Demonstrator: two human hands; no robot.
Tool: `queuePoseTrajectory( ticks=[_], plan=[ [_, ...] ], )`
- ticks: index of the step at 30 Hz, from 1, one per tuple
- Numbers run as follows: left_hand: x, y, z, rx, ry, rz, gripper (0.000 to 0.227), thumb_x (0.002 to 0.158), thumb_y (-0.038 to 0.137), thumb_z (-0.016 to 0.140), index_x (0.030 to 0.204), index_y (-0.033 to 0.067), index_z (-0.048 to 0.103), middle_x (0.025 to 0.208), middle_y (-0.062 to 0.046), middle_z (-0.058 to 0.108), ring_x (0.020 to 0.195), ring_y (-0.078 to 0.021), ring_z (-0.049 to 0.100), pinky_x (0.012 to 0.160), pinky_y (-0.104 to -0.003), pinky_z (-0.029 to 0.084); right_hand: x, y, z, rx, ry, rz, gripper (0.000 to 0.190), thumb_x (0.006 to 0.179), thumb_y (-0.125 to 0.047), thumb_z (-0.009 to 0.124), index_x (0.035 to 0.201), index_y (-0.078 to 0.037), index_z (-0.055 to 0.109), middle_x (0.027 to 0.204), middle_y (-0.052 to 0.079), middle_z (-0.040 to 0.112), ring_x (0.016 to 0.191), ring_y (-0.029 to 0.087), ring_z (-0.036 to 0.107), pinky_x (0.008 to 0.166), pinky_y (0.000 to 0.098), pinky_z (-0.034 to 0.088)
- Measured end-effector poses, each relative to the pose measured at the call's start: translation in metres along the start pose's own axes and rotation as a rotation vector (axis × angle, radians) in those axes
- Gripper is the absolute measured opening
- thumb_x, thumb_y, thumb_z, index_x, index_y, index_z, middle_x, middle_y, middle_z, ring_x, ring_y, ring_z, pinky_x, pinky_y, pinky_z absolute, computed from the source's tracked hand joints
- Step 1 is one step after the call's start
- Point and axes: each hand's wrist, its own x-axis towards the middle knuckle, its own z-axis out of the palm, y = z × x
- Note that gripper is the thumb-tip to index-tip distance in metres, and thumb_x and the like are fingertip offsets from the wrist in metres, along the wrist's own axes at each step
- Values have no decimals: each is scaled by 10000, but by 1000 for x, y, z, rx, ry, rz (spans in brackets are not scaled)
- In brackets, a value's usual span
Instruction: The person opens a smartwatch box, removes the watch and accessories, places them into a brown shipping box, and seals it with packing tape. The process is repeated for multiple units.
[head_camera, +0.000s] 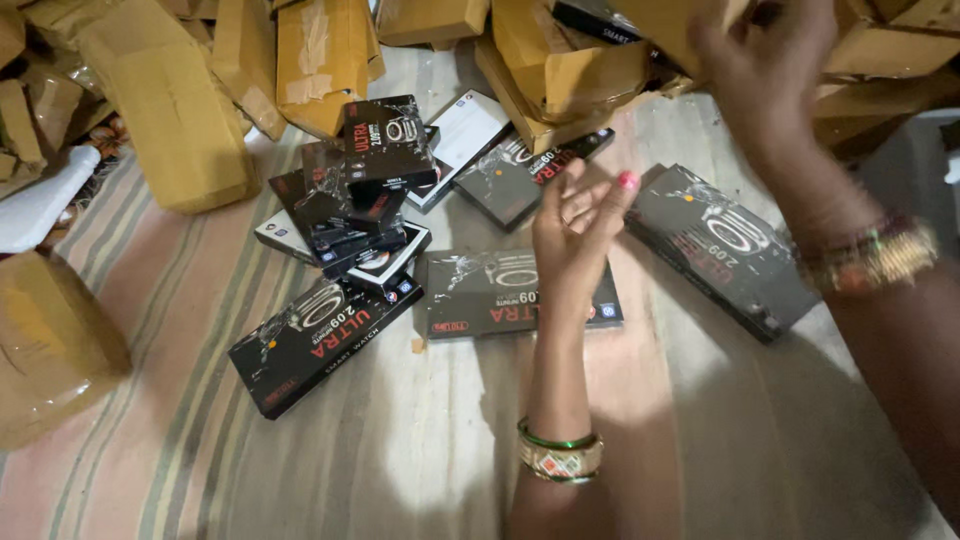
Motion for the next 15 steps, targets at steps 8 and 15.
queuePoseTrajectory(
  ticks=[8, 15],
  plan=[
    [-3, 16, -22, -148, -102, -100, 514, 891, 199, 803, 1294, -74, 640, 1117, -151, 719, 931, -224, 690, 800, -344, 563, -134, -83, -123, -24, -471, -786, 317, 766, -226, 815, 1022, -67, 718, 1019, 70, 687, 1001, 270, 674, 873, 435, 566],
    [-10, 12, -11, -169, -393, -25, 537, 817, -31, 791, 1323, 3, 614, 1137, -81, 718, 1011, -157, 683, 931, -298, 565, -132, -37, -136, 236, -292, -67, 510, 957, -283, 772, 1340, 8, 602, 1336, 184, 632, 1200, 306, 644, 994, 395, 560]
  ],
)
